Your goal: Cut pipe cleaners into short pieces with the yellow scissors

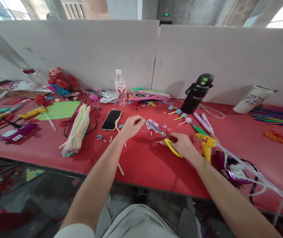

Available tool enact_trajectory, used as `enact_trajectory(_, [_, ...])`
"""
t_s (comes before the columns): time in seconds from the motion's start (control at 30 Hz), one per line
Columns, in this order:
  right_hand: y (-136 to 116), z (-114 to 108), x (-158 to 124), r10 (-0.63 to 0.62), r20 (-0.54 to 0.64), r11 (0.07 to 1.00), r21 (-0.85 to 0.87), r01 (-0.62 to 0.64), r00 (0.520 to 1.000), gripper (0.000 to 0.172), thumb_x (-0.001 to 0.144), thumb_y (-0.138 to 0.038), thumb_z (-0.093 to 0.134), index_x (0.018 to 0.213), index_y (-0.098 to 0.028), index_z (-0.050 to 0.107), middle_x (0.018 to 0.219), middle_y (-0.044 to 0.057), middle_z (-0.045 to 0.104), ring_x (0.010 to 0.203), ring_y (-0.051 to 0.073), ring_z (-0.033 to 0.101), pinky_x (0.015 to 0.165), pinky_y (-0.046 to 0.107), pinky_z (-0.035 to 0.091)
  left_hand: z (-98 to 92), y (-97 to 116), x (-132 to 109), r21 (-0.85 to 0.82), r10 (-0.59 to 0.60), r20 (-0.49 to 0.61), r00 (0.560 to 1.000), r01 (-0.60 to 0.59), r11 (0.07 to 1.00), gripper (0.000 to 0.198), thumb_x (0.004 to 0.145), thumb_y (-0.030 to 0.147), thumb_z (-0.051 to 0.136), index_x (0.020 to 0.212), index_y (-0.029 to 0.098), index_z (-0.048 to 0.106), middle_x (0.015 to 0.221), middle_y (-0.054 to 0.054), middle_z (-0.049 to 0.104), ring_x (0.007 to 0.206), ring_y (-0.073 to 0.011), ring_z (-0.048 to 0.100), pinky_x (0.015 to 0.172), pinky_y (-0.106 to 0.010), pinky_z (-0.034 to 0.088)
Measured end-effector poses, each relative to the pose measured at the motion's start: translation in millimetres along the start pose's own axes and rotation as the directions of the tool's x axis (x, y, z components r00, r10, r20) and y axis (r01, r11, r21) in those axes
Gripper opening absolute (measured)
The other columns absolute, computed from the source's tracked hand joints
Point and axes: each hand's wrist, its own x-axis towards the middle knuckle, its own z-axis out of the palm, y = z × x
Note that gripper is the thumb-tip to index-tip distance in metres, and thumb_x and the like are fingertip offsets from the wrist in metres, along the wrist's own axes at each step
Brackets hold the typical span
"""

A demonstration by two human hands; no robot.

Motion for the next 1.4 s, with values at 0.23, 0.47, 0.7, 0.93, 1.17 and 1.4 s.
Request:
enact_trajectory(0.23, [-0.6, -1.1, -1.5, 0.000, 0.003, 1.000, -0.024, 0.000, 1.000, 0.055, 0.069, -0.070, 0.063, 0.058, -0.019, 0.046, 0.054, -0.003, 0.042, 0.051, 0.010, 0.034, 0.047, 0.023, 0.026, 0.3, -1.4, 0.4, -0.003, -0.011, -0.008, 1.000, 0.011, 1.000, 0.030, 0.088, 0.043, 0.051, 0.078, 0.016, 0.060, 0.067, 0.000, 0.056, 0.061, -0.0116, 0.052, 0.060, -0.025, 0.040])
enact_trajectory(0.47, [1.2, 1.5, -2.2, 0.001, -0.018, 0.999, -0.035, -0.002, 1.000, 0.053, 0.069, -0.068, 0.064, 0.060, -0.019, 0.048, 0.054, -0.003, 0.044, 0.051, 0.010, 0.035, 0.047, 0.023, 0.026, -0.7, -0.9, 0.3, -0.030, -0.014, -0.011, 1.000, 0.014, 0.999, 0.031, 0.088, 0.044, 0.051, 0.078, 0.016, 0.060, 0.066, 0.000, 0.055, 0.060, -0.0114, 0.051, 0.059, -0.024, 0.039])
enact_trajectory(0.7, [-0.7, 0.7, -1.5, -0.003, -0.003, 1.000, 0.010, 0.003, 1.000, 0.055, 0.068, -0.070, 0.064, 0.059, -0.019, 0.045, 0.054, -0.003, 0.042, 0.052, 0.010, 0.034, 0.047, 0.023, 0.026, -0.7, 0.9, -0.1, -0.023, -0.016, -0.010, 1.000, 0.016, 1.000, 0.031, 0.087, 0.044, 0.050, 0.078, 0.016, 0.060, 0.065, 0.000, 0.055, 0.060, -0.0115, 0.050, 0.059, -0.024, 0.038])
enact_trajectory(0.93, [0.2, 0.9, -1.6, 0.001, -0.006, 1.000, 0.026, -0.001, 1.000, 0.054, 0.067, -0.066, 0.067, 0.059, -0.019, 0.043, 0.055, -0.004, 0.039, 0.053, 0.009, 0.031, 0.048, 0.022, 0.026, -1.1, 0.8, -0.2, -0.024, -0.021, -0.007, 1.000, 0.021, 0.999, 0.031, 0.088, 0.043, 0.050, 0.078, 0.015, 0.060, 0.066, 0.000, 0.055, 0.060, -0.0114, 0.051, 0.060, -0.024, 0.039])
enact_trajectory(1.17, [1.2, 1.5, -1.2, 0.004, -0.011, 1.000, 0.012, -0.004, 1.000, 0.054, 0.068, -0.067, 0.066, 0.059, -0.019, 0.044, 0.054, -0.004, 0.038, 0.052, 0.009, 0.030, 0.047, 0.022, 0.025, -1.0, -0.8, 0.3, -0.016, -0.020, -0.008, 1.000, 0.019, 1.000, 0.031, 0.088, 0.042, 0.050, 0.078, 0.015, 0.060, 0.066, 0.000, 0.056, 0.061, -0.0114, 0.052, 0.060, -0.024, 0.039])
enact_trajectory(1.4, [-0.5, 0.7, -1.3, -0.009, -0.011, 1.000, 0.006, 0.009, 1.000, 0.055, 0.068, -0.067, 0.066, 0.058, -0.018, 0.044, 0.054, -0.004, 0.037, 0.052, 0.009, 0.030, 0.045, 0.022, 0.024, -0.8, -1.3, 0.2, -0.020, -0.026, -0.015, 1.000, 0.026, 0.999, 0.030, 0.088, 0.042, 0.050, 0.078, 0.015, 0.060, 0.066, 0.000, 0.056, 0.060, -0.0111, 0.052, 0.060, -0.024, 0.039])
